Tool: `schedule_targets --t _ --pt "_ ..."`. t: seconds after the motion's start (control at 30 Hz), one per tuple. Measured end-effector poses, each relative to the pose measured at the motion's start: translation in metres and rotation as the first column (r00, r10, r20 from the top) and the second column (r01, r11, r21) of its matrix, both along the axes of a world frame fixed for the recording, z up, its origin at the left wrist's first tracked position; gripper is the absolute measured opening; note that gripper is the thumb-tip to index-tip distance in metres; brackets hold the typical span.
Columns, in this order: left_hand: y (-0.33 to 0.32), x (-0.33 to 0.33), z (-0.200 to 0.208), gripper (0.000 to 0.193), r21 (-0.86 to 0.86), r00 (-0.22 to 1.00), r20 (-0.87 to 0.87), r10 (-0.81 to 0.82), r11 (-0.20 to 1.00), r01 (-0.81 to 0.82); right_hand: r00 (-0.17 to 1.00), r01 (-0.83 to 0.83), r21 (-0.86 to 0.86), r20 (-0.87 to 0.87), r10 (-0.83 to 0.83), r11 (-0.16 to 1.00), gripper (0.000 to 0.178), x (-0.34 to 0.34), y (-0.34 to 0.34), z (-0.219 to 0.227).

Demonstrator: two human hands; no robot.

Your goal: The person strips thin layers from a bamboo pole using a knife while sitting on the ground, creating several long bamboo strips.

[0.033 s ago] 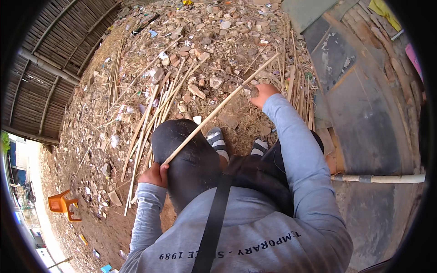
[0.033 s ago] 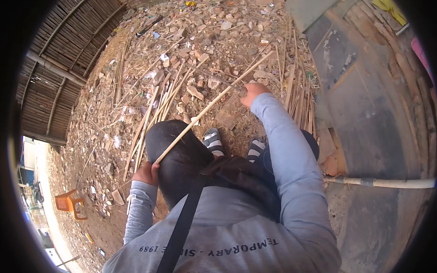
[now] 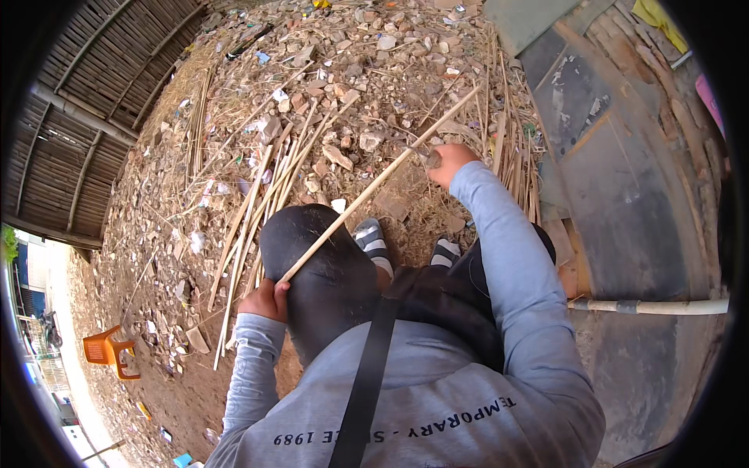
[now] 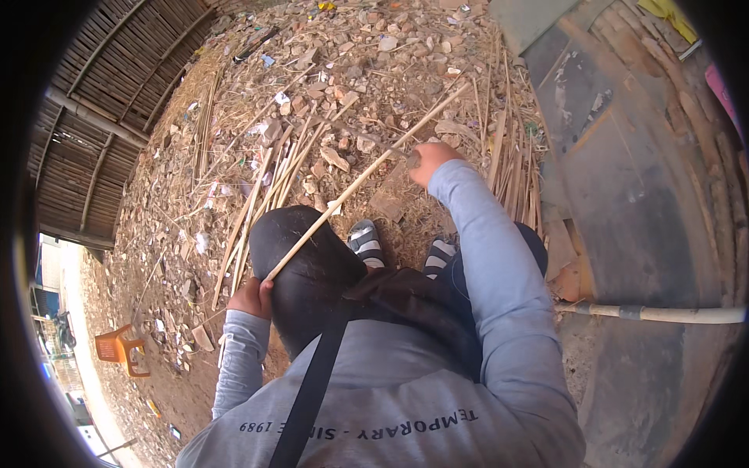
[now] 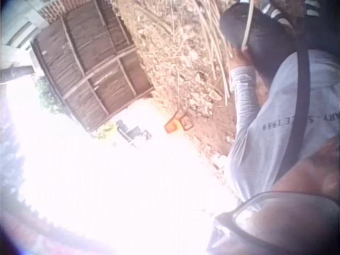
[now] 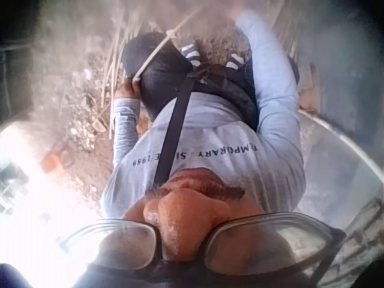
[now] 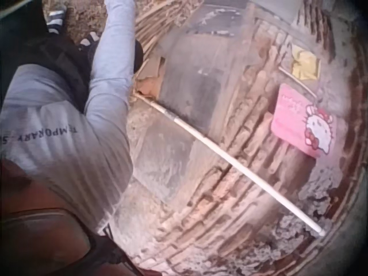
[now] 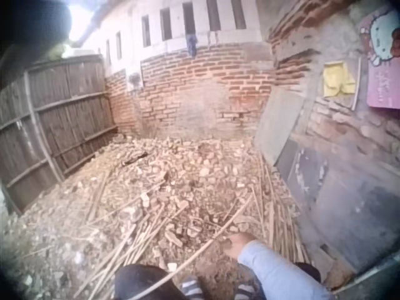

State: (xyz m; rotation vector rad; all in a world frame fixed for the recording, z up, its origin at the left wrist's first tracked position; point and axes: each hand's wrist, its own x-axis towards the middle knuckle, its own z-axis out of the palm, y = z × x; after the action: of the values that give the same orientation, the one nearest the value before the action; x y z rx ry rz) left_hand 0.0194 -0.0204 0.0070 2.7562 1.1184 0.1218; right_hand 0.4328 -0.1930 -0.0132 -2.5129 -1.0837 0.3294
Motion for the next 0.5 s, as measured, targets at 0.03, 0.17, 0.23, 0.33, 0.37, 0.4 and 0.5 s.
schedule_targets --t 0.03,0.17,0.23,0.33,0.37,0.4,0.5 --pt "0.0 0.0 -0.001 0.04 0.003 1.0 0.015 -0.001 1.0 0.001 0.998 -0.053 0.03 -0.022 0.054 0.998 0.032 -0.01 0.003 0.006" --pt "0.003 -0.007 -0.011 0.039 -0.005 0.998 0.059 -0.011 1.0 0.011 0.968 -0.243 0.019 -0.058 0.244 0.97 0.03 -0.043 0.013 0.021" --pt "0.003 -0.007 -0.01 0.039 -0.007 0.998 0.065 -0.011 1.0 0.012 0.959 -0.274 -0.083 -0.1 0.265 0.958 0.031 -0.038 0.015 0.025" --pt "0.0 0.002 -0.002 0.04 -0.001 0.998 0.054 -0.011 1.0 0.011 0.997 -0.058 -0.064 -0.054 0.055 0.996 0.04 -0.01 0.007 -0.005" --pt "-0.002 0.004 0.001 0.04 0.004 0.999 0.048 -0.004 1.0 0.004 1.0 0.015 -0.019 -0.019 -0.015 1.0 0.041 -0.007 0.009 -0.008" --pt "-0.003 0.005 0.002 0.04 0.009 0.999 0.042 0.001 1.0 -0.001 0.999 0.02 0.004 0.035 -0.02 1.0 0.04 -0.007 0.006 -0.012" --pt "0.0 -0.001 -0.003 0.041 0.034 0.999 0.043 -0.001 0.999 0.0 0.999 -0.014 -0.028 -0.052 0.013 0.999 0.057 -0.015 0.011 0.006"
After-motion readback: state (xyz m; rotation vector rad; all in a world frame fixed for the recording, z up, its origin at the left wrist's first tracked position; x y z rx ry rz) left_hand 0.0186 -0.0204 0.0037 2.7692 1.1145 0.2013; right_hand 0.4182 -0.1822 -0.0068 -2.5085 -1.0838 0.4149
